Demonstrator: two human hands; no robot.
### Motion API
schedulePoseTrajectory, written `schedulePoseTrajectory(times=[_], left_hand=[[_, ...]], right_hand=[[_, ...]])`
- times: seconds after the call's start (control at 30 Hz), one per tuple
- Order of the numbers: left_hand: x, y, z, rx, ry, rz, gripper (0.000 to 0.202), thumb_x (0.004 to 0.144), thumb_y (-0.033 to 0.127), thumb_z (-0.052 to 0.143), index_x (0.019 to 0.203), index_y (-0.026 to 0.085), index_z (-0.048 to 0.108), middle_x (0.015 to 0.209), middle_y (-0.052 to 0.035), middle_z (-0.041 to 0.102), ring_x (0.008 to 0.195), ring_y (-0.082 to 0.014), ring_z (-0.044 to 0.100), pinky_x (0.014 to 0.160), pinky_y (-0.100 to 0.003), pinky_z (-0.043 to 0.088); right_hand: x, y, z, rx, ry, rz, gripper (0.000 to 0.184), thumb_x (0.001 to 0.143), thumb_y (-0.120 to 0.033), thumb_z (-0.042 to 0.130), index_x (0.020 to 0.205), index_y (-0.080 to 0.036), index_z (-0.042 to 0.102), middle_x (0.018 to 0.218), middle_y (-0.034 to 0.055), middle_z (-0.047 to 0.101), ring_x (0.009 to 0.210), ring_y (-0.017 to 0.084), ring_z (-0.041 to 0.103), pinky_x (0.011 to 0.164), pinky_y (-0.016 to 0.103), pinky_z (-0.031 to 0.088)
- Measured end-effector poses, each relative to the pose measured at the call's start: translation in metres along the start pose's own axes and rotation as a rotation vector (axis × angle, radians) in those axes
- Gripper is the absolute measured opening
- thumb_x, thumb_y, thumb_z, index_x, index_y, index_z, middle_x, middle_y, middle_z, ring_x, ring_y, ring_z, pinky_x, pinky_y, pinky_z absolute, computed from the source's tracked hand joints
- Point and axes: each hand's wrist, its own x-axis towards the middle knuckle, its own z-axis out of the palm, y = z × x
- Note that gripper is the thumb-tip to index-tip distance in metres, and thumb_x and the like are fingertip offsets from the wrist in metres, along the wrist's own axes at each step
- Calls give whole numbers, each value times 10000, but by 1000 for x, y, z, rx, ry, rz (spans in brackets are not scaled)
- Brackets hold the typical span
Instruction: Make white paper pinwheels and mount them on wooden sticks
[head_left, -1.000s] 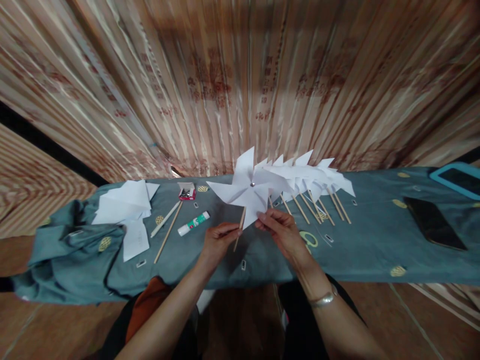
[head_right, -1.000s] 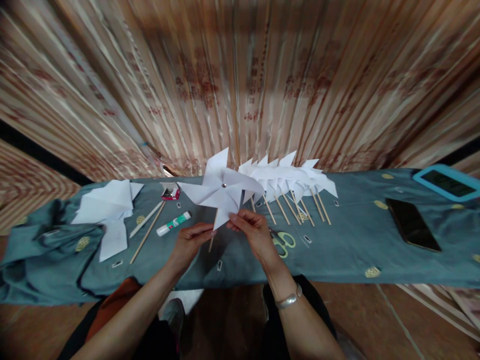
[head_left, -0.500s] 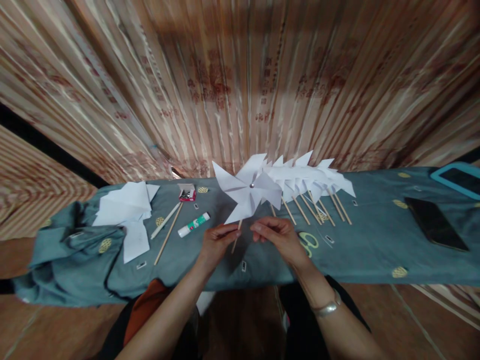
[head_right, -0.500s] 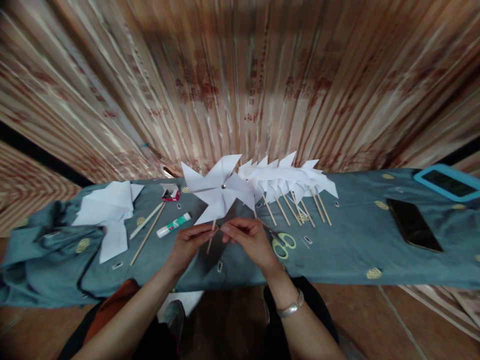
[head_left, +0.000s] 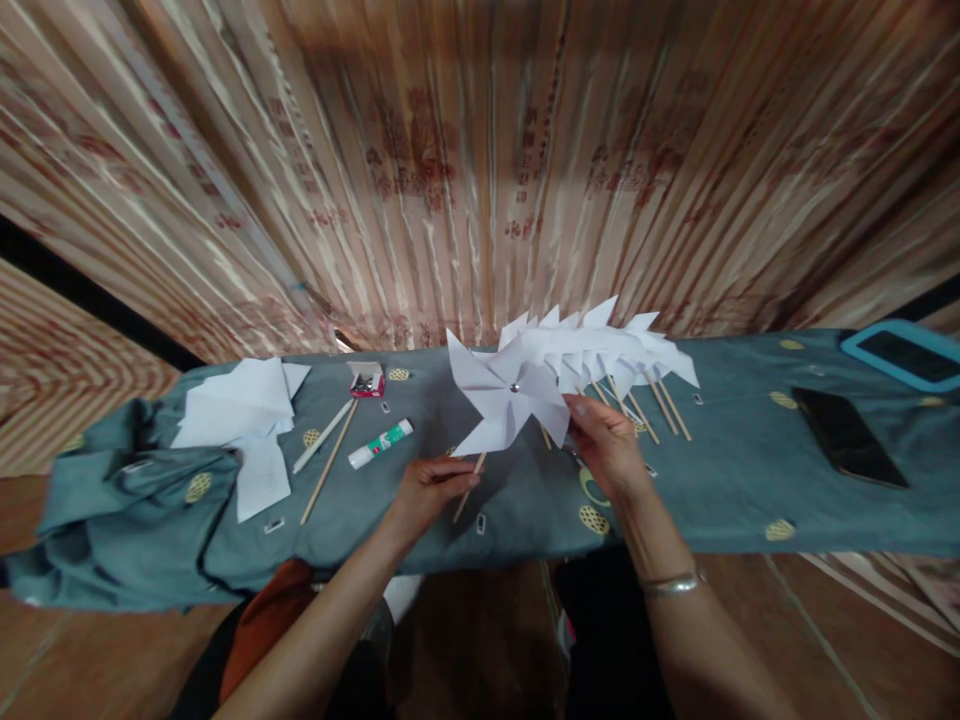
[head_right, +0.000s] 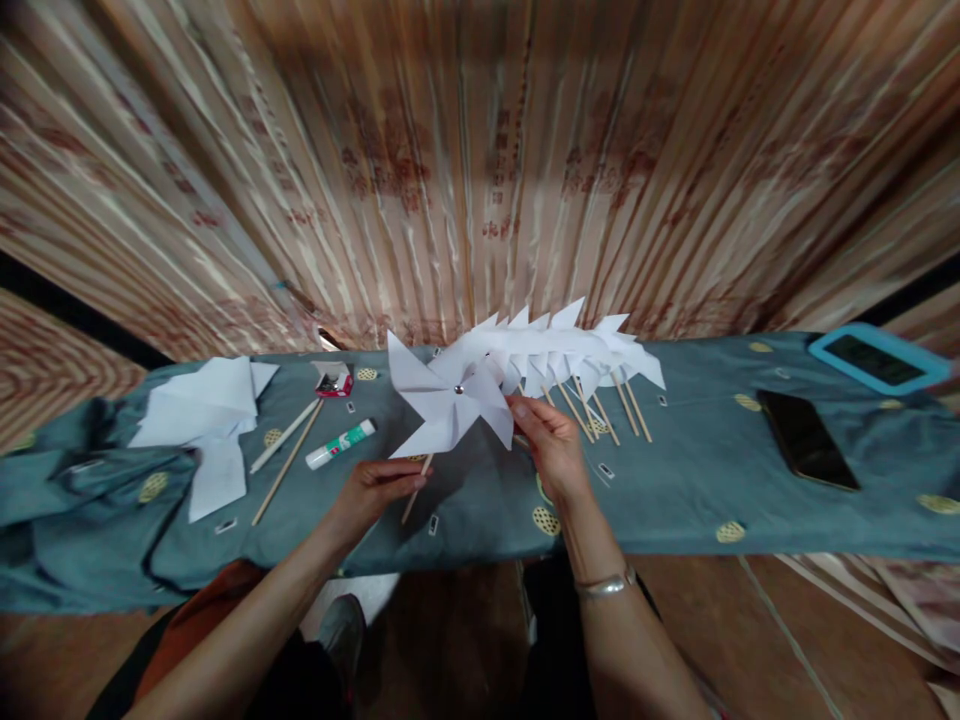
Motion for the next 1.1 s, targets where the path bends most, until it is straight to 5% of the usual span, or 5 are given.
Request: schedulePoseTrajectory(times=[0.37,0.8,1.1], left_hand=[[1,3,-5,8,12,36,168,609,287,759,749,197,785,837,-55,759,841,-223,669,797,-320,513],[5,-3,-3,-60,98,104,170,579,316,791,713,212,778,782,-39,745,762,-193,658,727,-294,513],[8,-6,-2,-60,116,121,159,589,295,786,729,220,782,766,-31,737,743,-179,647,699,-276,499]], right_hand=[[-1,-4,7,12,-26,58,325,498,-432,881,734,-248,754,673,-20,718,552,113,589,528,237,446],[-11,6,26,-53,-103,90,251,577,-394,853,555,-210,683,539,-48,605,516,83,494,526,227,395],[-17,19,38,-53,-195,134,212,609,-403,832,625,-219,730,563,-30,655,528,97,547,551,235,417]])
